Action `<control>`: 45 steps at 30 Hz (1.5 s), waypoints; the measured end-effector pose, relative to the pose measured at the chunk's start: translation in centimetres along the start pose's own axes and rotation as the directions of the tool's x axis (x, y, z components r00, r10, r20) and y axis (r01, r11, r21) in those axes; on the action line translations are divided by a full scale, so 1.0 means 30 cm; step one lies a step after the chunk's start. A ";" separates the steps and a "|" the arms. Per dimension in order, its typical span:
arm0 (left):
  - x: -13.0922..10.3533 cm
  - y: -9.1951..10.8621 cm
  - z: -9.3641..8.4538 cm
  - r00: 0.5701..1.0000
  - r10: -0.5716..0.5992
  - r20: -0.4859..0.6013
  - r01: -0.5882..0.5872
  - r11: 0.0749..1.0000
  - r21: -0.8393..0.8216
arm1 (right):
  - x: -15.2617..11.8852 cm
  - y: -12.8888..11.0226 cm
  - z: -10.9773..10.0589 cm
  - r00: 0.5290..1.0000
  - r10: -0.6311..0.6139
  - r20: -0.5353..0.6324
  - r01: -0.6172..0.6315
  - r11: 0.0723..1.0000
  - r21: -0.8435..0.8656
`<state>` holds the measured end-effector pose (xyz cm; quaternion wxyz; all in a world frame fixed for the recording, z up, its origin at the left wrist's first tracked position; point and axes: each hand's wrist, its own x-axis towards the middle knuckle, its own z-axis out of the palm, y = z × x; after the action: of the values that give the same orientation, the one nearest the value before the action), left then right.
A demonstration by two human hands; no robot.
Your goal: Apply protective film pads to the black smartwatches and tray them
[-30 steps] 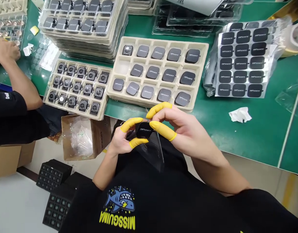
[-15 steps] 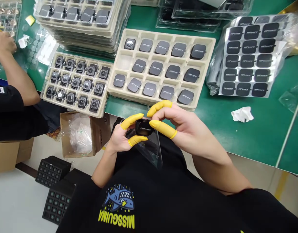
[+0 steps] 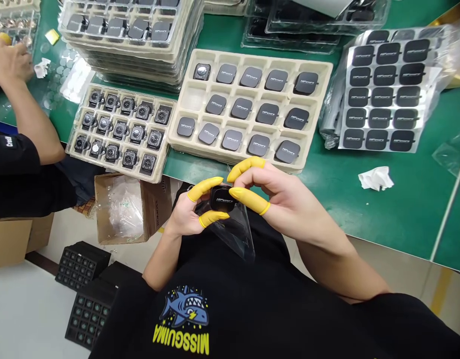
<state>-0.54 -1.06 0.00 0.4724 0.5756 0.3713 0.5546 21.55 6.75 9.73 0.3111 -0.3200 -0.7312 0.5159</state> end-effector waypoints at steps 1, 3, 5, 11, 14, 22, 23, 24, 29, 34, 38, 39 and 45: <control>-0.001 -0.001 -0.001 1.000 0.014 0.003 -0.014 1.000 0.010 | 0.000 0.000 0.000 1.000 0.002 0.000 -0.002 1.000 -0.005; -0.003 -0.002 -0.002 1.000 0.021 0.020 -0.022 0.999 0.048 | 0.000 0.001 -0.001 1.000 0.007 -0.001 -0.007 1.000 -0.014; -0.004 0.000 -0.004 0.999 0.009 0.035 -0.012 0.997 0.073 | 0.001 0.002 -0.001 1.000 0.003 -0.005 -0.003 1.000 -0.015; -0.010 -0.001 -0.006 1.000 0.008 0.015 -0.009 0.998 0.068 | 0.003 0.003 0.001 1.000 -0.013 0.002 0.013 1.000 -0.002; -0.013 -0.006 -0.004 0.999 0.036 0.025 -0.038 0.996 0.085 | 0.001 0.007 0.007 1.000 -0.021 -0.012 0.021 1.000 0.015; -0.020 -0.011 -0.002 0.999 0.031 0.014 -0.032 0.996 0.084 | 0.000 0.018 0.023 0.998 -0.061 -0.032 0.062 0.998 0.013; -0.022 -0.013 -0.003 1.000 0.017 0.014 -0.018 0.996 0.090 | 0.000 0.017 0.023 0.998 -0.063 -0.031 0.063 0.998 0.010; -0.024 -0.014 -0.004 1.000 0.002 0.014 -0.003 0.995 0.096 | 0.001 0.017 0.022 0.997 -0.065 -0.030 0.065 0.998 0.005; -0.031 -0.018 -0.007 0.999 -0.039 0.008 0.038 0.994 0.100 | 0.001 0.017 0.027 0.996 -0.081 -0.028 0.080 0.996 -0.031; -0.030 -0.004 0.001 0.998 -0.066 -0.017 0.067 0.997 0.046 | -0.018 0.033 0.044 0.992 -0.080 -0.100 0.065 0.988 -0.142; -0.032 -0.002 0.007 0.993 -0.117 -0.013 0.117 0.993 -0.024 | -0.043 0.034 0.041 0.995 -0.036 -0.091 0.020 0.984 -0.175; -0.033 -0.003 0.007 0.993 -0.117 -0.012 0.117 0.993 -0.031 | -0.046 0.033 0.038 0.998 -0.025 -0.056 0.015 0.984 -0.176; -0.045 -0.012 -0.004 0.991 -0.131 0.025 0.130 0.991 0.036 | -0.029 0.031 0.038 0.983 0.136 0.120 -0.118 0.982 -0.147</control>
<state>-0.77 -2.22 -0.74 0.5028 0.5657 0.4112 0.5079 21.31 5.69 8.44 0.2065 -0.3529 -0.7620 0.5022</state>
